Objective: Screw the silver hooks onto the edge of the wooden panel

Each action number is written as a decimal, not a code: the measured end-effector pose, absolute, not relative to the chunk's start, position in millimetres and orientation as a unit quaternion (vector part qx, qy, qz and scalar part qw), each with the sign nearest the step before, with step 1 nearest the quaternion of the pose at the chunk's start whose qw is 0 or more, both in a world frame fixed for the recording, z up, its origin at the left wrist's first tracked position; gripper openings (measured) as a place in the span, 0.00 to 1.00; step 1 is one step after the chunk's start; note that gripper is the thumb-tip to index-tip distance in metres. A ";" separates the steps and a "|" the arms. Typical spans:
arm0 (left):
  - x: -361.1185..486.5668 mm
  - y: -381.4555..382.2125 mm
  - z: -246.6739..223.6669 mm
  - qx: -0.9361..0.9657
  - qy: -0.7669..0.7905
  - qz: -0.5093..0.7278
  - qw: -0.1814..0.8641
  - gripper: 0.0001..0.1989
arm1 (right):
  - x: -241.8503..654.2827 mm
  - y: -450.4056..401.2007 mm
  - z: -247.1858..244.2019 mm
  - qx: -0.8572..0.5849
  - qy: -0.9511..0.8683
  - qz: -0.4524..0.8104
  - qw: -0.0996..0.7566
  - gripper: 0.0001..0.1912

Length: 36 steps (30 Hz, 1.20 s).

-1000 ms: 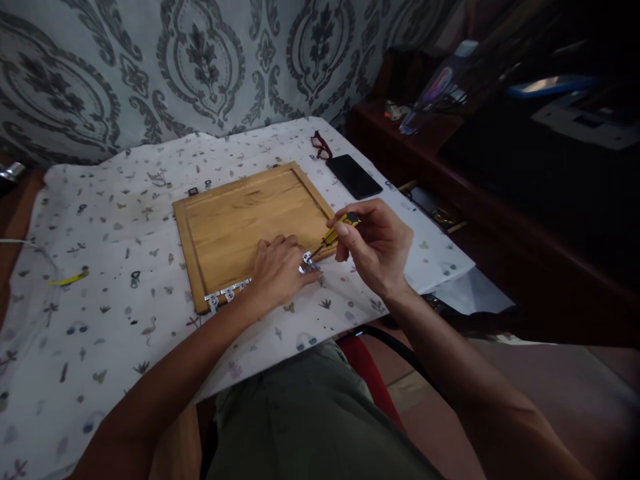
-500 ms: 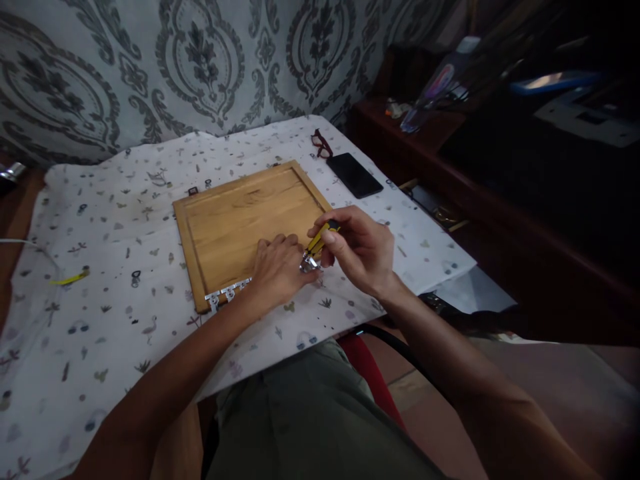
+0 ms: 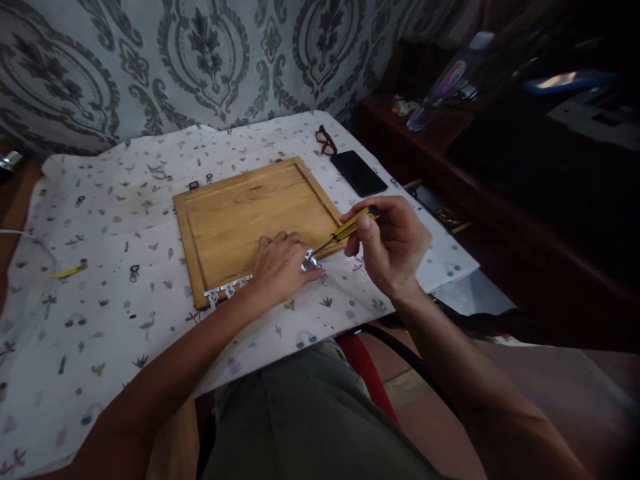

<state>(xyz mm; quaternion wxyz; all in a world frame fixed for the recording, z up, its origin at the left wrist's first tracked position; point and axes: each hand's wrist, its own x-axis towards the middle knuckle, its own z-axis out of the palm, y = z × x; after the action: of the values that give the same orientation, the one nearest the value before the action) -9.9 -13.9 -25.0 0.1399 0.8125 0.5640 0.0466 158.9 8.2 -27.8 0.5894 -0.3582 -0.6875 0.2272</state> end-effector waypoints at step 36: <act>-12.0 -13.7 -32.4 0.815 0.559 0.064 0.138 0.19 | 174.1 17.3 -8.9 -0.314 -0.740 0.319 0.502 0.19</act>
<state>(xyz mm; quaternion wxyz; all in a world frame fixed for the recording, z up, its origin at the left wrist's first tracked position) -12.0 -13.7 -32.4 0.1379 0.8150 0.5592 0.0636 174.1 17.3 -8.9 0.5016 -0.3143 -0.7401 0.3191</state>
